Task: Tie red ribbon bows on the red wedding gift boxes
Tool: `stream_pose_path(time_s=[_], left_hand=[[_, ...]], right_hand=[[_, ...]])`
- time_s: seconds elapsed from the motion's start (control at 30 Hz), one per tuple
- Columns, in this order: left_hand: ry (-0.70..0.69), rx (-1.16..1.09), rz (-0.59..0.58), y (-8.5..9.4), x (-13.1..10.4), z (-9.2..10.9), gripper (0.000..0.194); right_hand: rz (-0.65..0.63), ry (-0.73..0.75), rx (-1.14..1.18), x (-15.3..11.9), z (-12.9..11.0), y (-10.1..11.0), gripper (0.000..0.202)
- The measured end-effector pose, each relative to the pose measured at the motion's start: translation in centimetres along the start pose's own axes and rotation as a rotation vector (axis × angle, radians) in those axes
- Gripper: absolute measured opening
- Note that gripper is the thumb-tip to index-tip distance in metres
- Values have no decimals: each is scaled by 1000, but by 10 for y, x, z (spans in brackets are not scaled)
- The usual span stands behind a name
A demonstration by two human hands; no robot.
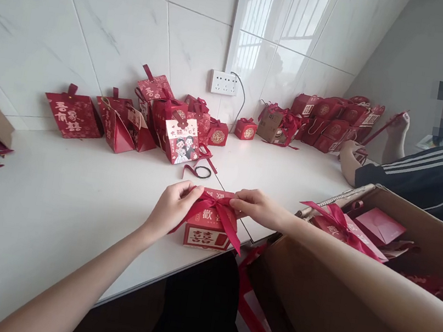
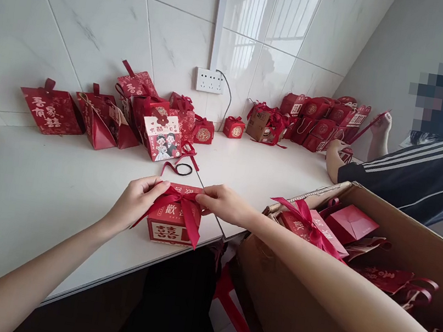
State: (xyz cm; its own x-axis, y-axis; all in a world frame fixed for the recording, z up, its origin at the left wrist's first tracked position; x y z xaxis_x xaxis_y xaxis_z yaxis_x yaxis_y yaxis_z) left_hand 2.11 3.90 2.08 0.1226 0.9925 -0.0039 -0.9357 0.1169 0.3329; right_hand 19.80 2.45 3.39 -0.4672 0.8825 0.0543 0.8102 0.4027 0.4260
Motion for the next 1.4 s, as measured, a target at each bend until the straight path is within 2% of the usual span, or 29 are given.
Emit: stream_pose_path(time_s=[0.1, 0.27, 0.47, 0.53, 0.6, 0.67, 0.73, 0.8, 0.83, 0.93, 1.0, 1.1, 1.2, 1.27, 1.33, 1.4], left_hand=[[-11, -10, 21, -1, -5, -5, 38], [-40, -46, 70, -3, -9, -8, 38], [-20, -64, 66, -5, -8, -10, 37], [-27, -60, 59, -4, -8, -9, 37], [-45, -56, 49, -3, -9, -7, 35], [-70, -59, 44, -4, -11, -6, 31], [-128, -63, 67, -3, -14, -4, 25], [-285, -47, 150, 0, -21, 3, 20], [-420, -29, 210, 3, -26, 8, 18], [-944, 105, 324, 5, -53, 26, 9], [-1206, 241, 339, 3, -68, 31, 9], [-1341, 361, 387, 1, -79, 35, 11], [-1352, 358, 402, 1, -83, 37, 10], [-1296, 272, 389, 2, -81, 37, 6], [-1128, 103, 415, 10, -69, 34, 8], [-814, -80, 475, 22, -48, 25, 15]], right_hand=[[-29, -43, 127, 0, 2, -2, 24], [-41, -94, 189, -1, 1, -3, 24], [-60, -94, 30, -2, -1, -2, 26], [-17, -78, -144, -7, -7, 1, 35], [2, -22, -346, -12, -15, 0, 56], [-58, 80, -501, -16, -22, -7, 85], [-124, 195, -617, -18, -25, -16, 98], [-96, 338, -730, -18, -27, -22, 95], [-47, 422, -797, -18, -30, -23, 91], [128, 691, -1016, -23, -42, -25, 83], [211, 815, -1131, -28, -50, -27, 80], [256, 889, -1211, -34, -57, -29, 78], [265, 901, -1233, -36, -58, -31, 77], [274, 898, -1208, -36, -58, -32, 75], [293, 841, -1102, -34, -58, -29, 72], [311, 684, -868, -29, -57, -19, 74]])
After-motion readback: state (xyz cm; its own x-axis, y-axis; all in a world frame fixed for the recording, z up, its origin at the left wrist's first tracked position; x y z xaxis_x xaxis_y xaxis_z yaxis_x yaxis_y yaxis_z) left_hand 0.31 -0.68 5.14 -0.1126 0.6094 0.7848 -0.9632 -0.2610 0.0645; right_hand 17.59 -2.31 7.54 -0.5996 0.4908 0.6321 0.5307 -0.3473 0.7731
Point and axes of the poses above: each hand's wrist, its own x-axis towards the middle knuckle, its own y-axis out of the back of the hand, z = x × y, the point moved 5 cm from there along x, towards the middle knuckle, and after that the axes turned 13 degrees about y, right-handed, at the moved point
